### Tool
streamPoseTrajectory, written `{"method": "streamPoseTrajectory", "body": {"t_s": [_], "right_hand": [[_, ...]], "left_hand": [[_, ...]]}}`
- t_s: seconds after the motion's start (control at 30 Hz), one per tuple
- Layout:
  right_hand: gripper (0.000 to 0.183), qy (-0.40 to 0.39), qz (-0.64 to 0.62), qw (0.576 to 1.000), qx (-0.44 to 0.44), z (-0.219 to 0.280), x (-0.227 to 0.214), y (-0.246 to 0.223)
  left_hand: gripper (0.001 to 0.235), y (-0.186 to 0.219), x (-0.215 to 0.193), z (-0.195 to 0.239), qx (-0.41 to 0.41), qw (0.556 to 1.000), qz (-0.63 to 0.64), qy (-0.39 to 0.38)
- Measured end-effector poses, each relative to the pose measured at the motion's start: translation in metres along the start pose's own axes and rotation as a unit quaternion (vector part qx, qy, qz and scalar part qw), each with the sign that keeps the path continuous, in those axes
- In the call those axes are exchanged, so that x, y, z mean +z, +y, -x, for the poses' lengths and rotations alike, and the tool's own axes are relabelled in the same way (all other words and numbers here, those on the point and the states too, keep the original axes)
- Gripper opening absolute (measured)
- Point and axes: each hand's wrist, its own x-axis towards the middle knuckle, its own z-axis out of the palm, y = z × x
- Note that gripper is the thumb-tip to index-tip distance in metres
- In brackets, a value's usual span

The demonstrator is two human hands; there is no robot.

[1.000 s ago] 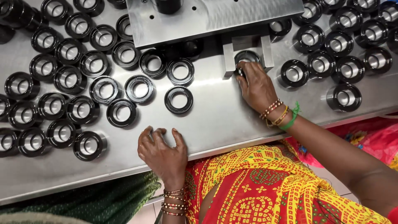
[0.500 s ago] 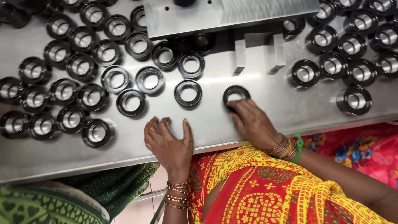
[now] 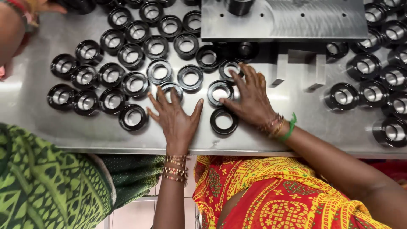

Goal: Wiping and inspecting black industrial metal rings on a stainless steel work table.

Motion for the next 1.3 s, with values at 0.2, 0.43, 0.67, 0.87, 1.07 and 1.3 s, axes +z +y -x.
{"method": "streamPoseTrajectory", "body": {"t_s": [0.2,0.43,0.67,0.87,1.07,1.3], "right_hand": [[0.085,-0.048,0.024,0.997,0.049,-0.02,0.034,-0.006],[0.087,-0.073,0.065,0.992,0.081,-0.034,0.059,-0.038],[0.102,-0.099,0.035,0.987,0.118,-0.049,0.082,-0.08],[0.099,-0.114,0.031,0.988,0.096,-0.08,0.101,-0.108],[0.086,-0.104,-0.011,0.994,0.021,-0.072,0.073,-0.073],[0.045,0.095,0.005,0.988,0.123,0.077,-0.048,0.061]], "left_hand": [[0.099,-0.024,0.014,-0.024,0.031,0.998,-0.019,-0.047],[0.083,-0.051,0.017,-0.036,0.08,0.994,-0.077,-0.018],[0.087,-0.059,-0.007,-0.05,0.06,0.994,-0.055,-0.069],[0.088,-0.103,0.002,-0.081,0.031,0.995,-0.06,-0.077],[0.089,-0.125,-0.007,-0.104,-0.025,0.995,-0.045,-0.086],[0.095,-0.084,-0.001,-0.053,-0.033,0.995,0.017,-0.096]]}}
